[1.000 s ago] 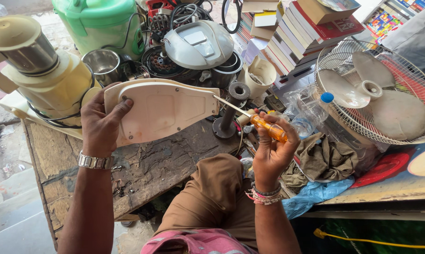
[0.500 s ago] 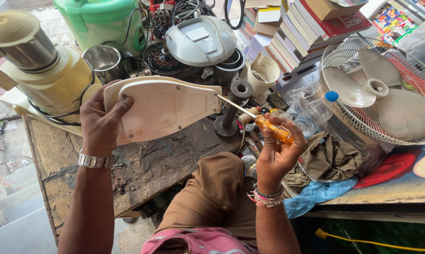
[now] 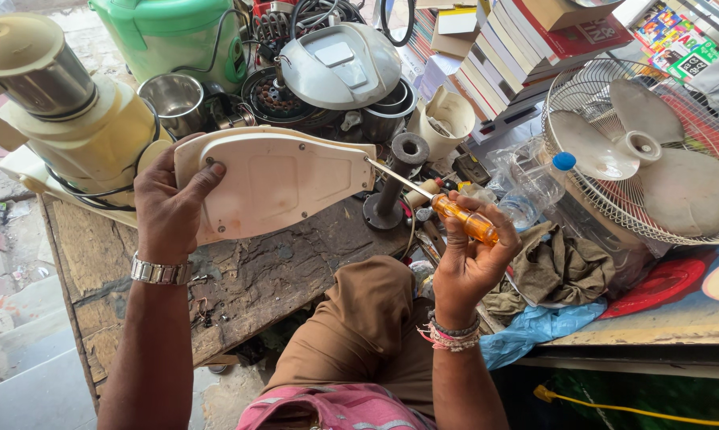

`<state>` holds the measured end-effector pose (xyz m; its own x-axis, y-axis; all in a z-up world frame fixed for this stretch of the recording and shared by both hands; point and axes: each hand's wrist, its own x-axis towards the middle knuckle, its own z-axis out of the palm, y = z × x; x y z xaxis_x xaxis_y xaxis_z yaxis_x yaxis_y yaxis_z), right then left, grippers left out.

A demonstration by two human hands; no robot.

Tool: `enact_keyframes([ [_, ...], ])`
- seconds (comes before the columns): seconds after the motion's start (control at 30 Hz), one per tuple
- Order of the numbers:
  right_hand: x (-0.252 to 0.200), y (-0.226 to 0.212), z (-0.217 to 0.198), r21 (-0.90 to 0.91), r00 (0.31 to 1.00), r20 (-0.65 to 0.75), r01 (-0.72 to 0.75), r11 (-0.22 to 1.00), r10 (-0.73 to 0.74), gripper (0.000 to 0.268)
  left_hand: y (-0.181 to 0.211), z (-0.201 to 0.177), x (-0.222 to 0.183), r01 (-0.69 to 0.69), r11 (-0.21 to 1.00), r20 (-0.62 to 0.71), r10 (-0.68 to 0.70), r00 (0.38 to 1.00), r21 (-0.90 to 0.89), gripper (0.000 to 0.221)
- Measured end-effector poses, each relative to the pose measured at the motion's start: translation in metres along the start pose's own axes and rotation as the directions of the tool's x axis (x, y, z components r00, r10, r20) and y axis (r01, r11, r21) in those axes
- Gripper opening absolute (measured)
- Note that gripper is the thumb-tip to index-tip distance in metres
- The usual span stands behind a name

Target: The person assembles a white plastic appliance housing by inserting a cover plate and securing it with screws using a screwdriver. They then attach a round base plate to the bottom of the housing and fasten it with screws.

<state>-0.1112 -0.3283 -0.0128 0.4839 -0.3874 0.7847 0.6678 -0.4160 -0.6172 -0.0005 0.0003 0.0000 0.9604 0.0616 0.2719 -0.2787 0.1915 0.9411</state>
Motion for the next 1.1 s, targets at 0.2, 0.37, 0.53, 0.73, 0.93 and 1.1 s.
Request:
enact_keyframes([
  [0.2,0.015,-0.016,-0.006,-0.185,0.999,0.028,-0.014,0.983,0.020,0.046,-0.002,0.002,-0.001,-0.007,1.000,0.004,0.007,1.000,-0.020,0.042],
  [0.37,0.046,-0.053,-0.028,-0.663,0.759,-0.085,-0.527,0.532,0.646,0.027,-0.001,0.003,-0.001,-0.005,1.000,0.009,0.005,1.000,-0.020,0.042],
  [0.53,0.069,-0.081,-0.036,-0.522,0.839,0.538,0.411,0.748,-0.086,0.011,0.000,0.005,-0.003,-0.005,1.000,0.005,0.005,1.000,-0.029,0.041],
  [0.73,0.067,-0.057,-0.035,-0.730,0.922,0.288,0.036,0.683,0.259,0.025,0.000,0.006,-0.004,0.025,1.000,-0.016,-0.025,1.000,-0.003,0.041],
  [0.93,0.063,-0.027,-0.047,-0.512,0.929,0.285,-0.060,0.857,0.235,0.038,-0.004,0.009,-0.007,0.058,0.998,0.000,-0.058,0.998,-0.007,0.039],
  [1.1,0.046,-0.005,-0.026,-0.239,0.975,0.141,-0.135,0.962,0.171,0.029,-0.007,0.009,-0.010,0.039,0.998,-0.001,-0.039,0.999,-0.049,0.041],
])
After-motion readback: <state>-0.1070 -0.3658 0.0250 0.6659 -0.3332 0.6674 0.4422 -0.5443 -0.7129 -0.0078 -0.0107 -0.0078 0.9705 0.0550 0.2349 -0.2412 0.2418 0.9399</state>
